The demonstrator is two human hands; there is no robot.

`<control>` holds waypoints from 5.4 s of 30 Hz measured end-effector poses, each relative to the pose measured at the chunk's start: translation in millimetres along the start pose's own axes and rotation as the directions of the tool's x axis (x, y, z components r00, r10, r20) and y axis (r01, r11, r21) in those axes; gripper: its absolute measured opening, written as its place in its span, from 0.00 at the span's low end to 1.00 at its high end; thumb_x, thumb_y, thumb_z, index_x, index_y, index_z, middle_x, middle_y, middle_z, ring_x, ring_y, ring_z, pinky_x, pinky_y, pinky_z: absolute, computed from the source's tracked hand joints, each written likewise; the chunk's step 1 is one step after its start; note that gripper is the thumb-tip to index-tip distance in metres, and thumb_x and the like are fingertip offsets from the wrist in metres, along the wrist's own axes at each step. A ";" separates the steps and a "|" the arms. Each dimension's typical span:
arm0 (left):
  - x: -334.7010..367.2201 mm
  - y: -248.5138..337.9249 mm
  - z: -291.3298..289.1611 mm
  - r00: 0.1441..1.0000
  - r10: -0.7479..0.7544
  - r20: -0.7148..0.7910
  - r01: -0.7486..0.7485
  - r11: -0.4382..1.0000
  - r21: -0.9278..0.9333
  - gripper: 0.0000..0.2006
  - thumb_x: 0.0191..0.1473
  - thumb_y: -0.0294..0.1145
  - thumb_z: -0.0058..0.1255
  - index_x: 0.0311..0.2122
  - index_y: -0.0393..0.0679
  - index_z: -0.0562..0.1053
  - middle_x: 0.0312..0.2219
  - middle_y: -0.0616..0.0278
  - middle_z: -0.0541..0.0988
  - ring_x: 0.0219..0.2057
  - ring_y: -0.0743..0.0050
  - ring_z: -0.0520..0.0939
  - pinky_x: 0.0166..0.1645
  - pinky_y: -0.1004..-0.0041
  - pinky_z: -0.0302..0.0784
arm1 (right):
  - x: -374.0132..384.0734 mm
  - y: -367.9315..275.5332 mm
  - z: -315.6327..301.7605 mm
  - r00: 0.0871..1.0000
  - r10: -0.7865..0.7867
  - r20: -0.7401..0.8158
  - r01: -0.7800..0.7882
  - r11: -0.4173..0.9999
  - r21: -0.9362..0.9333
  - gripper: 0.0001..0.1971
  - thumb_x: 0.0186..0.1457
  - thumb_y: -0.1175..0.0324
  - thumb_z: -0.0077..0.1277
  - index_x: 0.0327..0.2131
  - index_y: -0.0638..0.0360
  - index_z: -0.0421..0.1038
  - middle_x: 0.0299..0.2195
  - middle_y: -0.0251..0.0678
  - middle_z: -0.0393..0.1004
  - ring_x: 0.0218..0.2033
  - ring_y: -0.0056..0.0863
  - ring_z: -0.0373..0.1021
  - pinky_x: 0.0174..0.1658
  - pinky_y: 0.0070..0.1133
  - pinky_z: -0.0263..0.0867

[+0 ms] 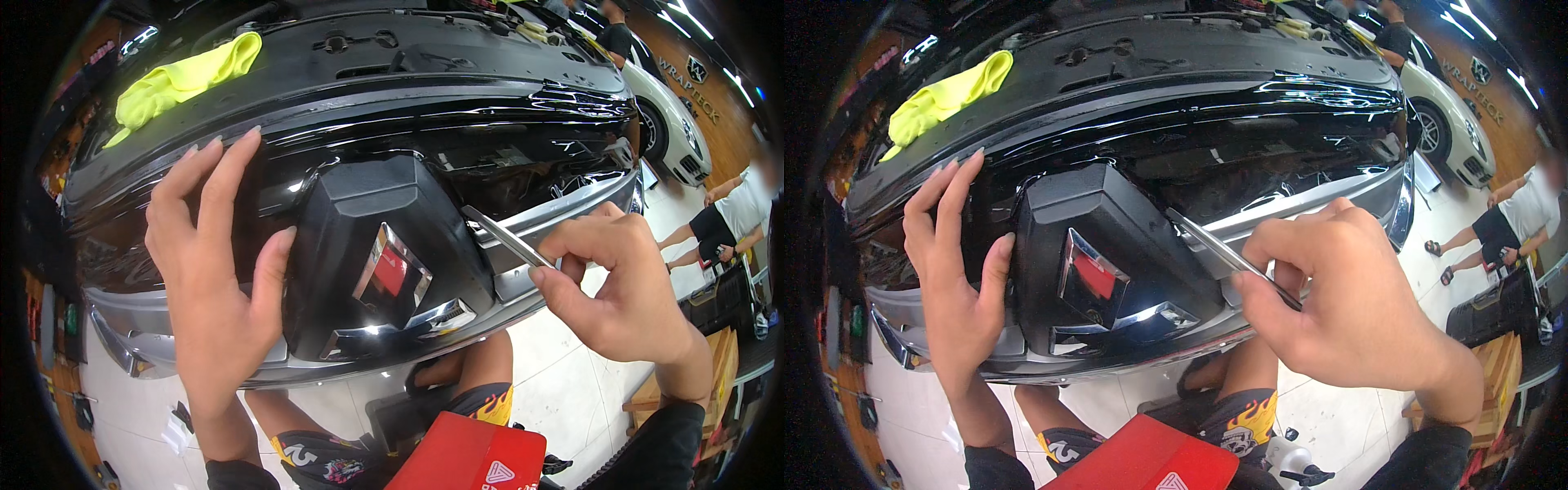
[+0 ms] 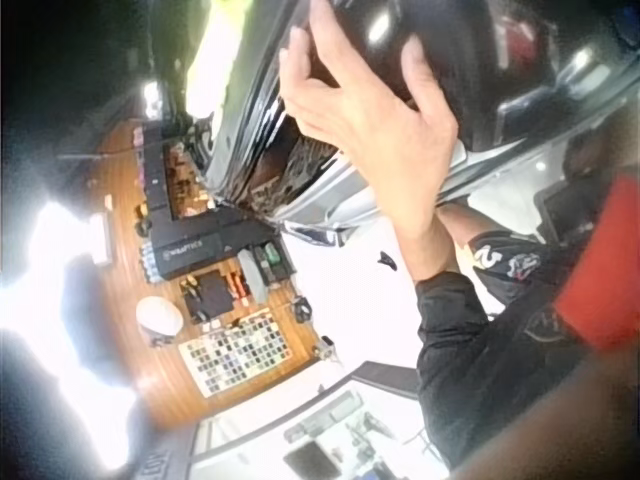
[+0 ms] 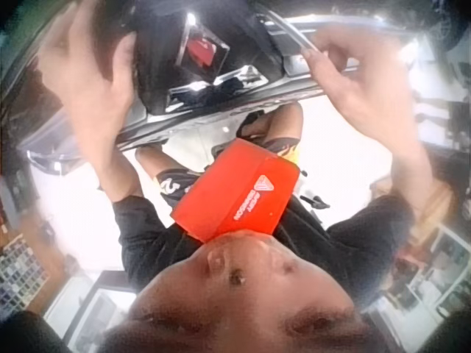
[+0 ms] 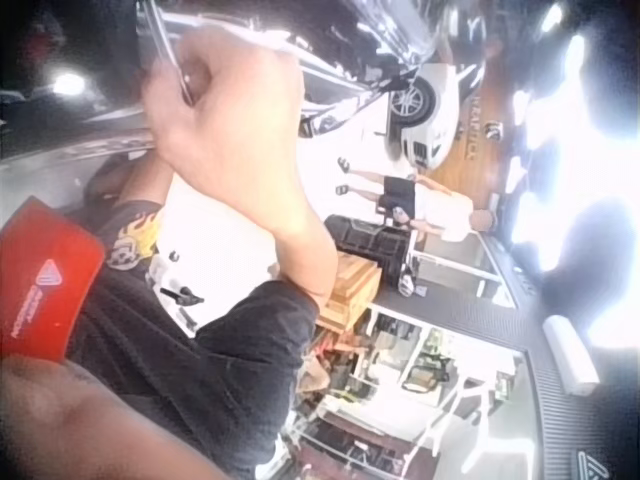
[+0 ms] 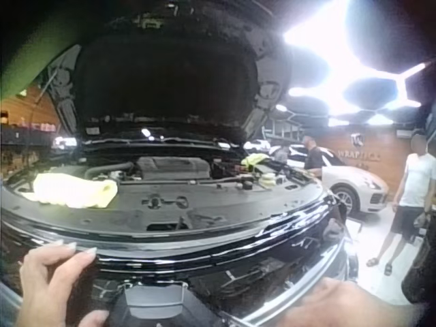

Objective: The person applies a transparent protective film to the front grille and emblem of a black car. They use a metal tool to lift and position the film, a red squeegee to smooth it, and a yellow cloth to wipe the surface. The person also uses a spray bottle to apply liquid during the process.

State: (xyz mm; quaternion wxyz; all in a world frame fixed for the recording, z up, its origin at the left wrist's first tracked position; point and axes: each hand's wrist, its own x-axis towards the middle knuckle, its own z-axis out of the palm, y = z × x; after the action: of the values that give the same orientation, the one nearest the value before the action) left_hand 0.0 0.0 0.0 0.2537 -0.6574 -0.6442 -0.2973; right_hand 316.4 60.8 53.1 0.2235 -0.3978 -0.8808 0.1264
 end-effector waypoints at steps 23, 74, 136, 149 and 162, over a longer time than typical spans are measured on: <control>2.6 10.7 -8.8 0.999 0.037 0.010 -0.037 0.997 -0.061 0.32 0.59 0.33 0.58 0.69 0.48 0.66 0.63 0.45 0.66 0.66 0.44 0.65 0.71 0.54 0.54 | 18.2 11.9 57.1 0.950 0.031 -0.310 0.074 0.944 0.321 0.10 0.56 0.71 0.58 0.39 0.67 0.79 0.29 0.46 0.76 0.32 0.47 0.76 0.41 0.36 0.71; 60.3 71.3 6.2 0.999 0.042 -0.009 -0.042 0.923 -0.382 0.09 0.52 0.28 0.67 0.39 0.39 0.86 0.31 0.59 0.81 0.34 0.69 0.80 0.41 0.70 0.75 | 69.3 16.9 27.1 0.925 -0.169 -0.340 0.255 0.940 0.228 0.09 0.53 0.69 0.63 0.33 0.66 0.81 0.23 0.44 0.78 0.25 0.37 0.75 0.33 0.30 0.70; 32.0 36.3 -6.2 0.990 -0.129 -0.049 0.086 0.856 -0.509 0.05 0.57 0.27 0.62 0.35 0.36 0.81 0.33 0.66 0.76 0.34 0.80 0.72 0.39 0.77 0.67 | 123.8 -20.2 12.0 0.980 -0.113 -0.162 0.090 0.985 -0.144 0.28 0.43 0.44 0.75 0.25 0.64 0.79 0.21 0.43 0.75 0.25 0.38 0.74 0.34 0.31 0.70; 29.1 27.3 0.1 0.981 -0.168 -0.097 0.083 0.817 -0.570 0.04 0.53 0.25 0.61 0.33 0.37 0.82 0.31 0.61 0.78 0.30 0.72 0.77 0.36 0.73 0.72 | 124.2 -16.1 15.6 0.968 -0.151 -0.202 0.133 0.986 -0.101 0.30 0.45 0.49 0.75 0.16 0.63 0.67 0.13 0.35 0.62 0.17 0.25 0.59 0.24 0.27 0.57; 22.4 21.3 -10.7 0.981 -0.189 -0.035 0.131 0.792 -0.596 0.05 0.55 0.26 0.61 0.34 0.36 0.82 0.32 0.64 0.77 0.29 0.79 0.75 0.35 0.76 0.70 | 125.9 -16.4 11.9 0.967 -0.187 -0.173 0.164 0.976 -0.143 0.30 0.44 0.48 0.75 0.19 0.68 0.72 0.14 0.39 0.65 0.17 0.30 0.63 0.26 0.29 0.60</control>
State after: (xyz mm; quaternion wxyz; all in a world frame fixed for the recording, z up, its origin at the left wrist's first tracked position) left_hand 20.4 7.1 24.5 0.0403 -0.6320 -0.5607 -0.5335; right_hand 226.4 144.9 86.3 0.2890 -0.3415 -0.8943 0.0120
